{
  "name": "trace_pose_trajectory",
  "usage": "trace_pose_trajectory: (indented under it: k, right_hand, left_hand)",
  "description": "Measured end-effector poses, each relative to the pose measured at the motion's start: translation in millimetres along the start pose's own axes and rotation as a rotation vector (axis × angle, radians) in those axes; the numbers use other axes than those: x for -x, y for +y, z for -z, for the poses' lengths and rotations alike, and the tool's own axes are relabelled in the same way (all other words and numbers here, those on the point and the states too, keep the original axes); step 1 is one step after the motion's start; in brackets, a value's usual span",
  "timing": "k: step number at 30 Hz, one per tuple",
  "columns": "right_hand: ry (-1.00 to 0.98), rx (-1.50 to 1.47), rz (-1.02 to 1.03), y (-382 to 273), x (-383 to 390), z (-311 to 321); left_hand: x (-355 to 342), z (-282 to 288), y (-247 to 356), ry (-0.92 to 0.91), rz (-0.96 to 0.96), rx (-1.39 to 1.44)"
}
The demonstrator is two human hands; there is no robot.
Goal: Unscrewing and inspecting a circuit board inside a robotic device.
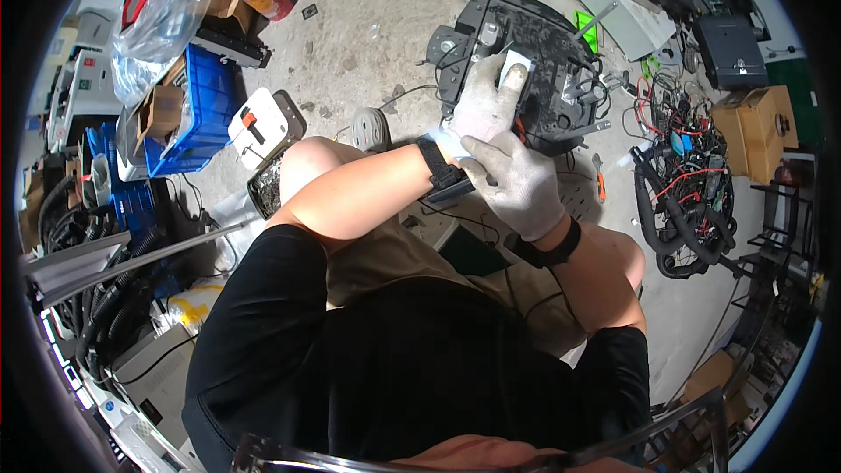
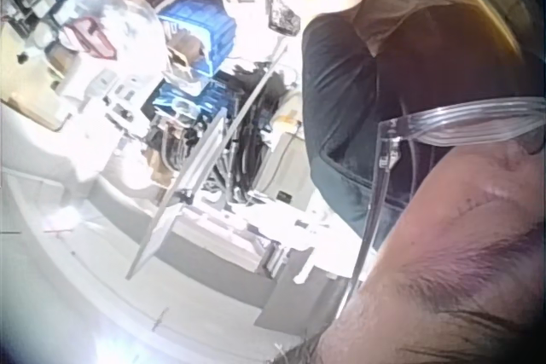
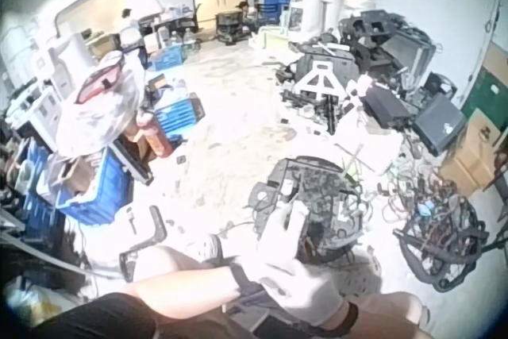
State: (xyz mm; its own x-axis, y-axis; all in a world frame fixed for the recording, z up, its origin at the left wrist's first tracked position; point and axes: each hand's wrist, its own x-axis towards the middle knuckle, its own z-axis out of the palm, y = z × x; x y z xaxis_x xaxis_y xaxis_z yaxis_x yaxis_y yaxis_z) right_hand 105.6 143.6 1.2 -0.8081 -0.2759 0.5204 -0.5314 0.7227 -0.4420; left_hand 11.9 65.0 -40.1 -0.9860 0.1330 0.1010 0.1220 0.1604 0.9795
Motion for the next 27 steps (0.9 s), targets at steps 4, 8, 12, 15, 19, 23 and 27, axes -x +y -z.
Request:
trace_pose_trajectory:
  k: [4,8,12,15,19,23,27]
  right_hand:
    - [0.047,-0.251,-0.038,-6.6,-2.5,-10.3]
    - [-0.011,-0.344,-0.097,-34.8,-19.1,-11.5]
    - [-0.129,-0.162,-0.092,-38.1,-16.3,-15.2]
    - [-0.048,-0.143,-0.086,-39.1,-22.7,-17.7]
    - [0.043,-0.123,-0.083,-31.5,-21.5,-19.6]
    - [-0.123,-0.001,0.112,-30.0,-16.9,-16.6]
    - [-0.076,0.038,0.186,-31.0,-15.2,-21.4]
  left_hand:
    - [-10.5,-5.4,-16.1,0.021,-0.097,-0.134]
    - [-11.9,-7.7,-14.8,-0.041,-0.038,-0.168]
    - [-25.0,-26.1,-45.5,-0.063,-0.078,-0.076]
    - [-27.9,-21.0,-45.5,-0.036,-0.116,-0.06]
    - [-23.3,-17.6,-33.0,-0.003,-0.097,-0.115]
    - [-24.3,-7.2,-15.3,-0.069,-0.111,-0.151]
    - [-24.2,-0.3,-5.0,-0.062,-0.107,-0.152]
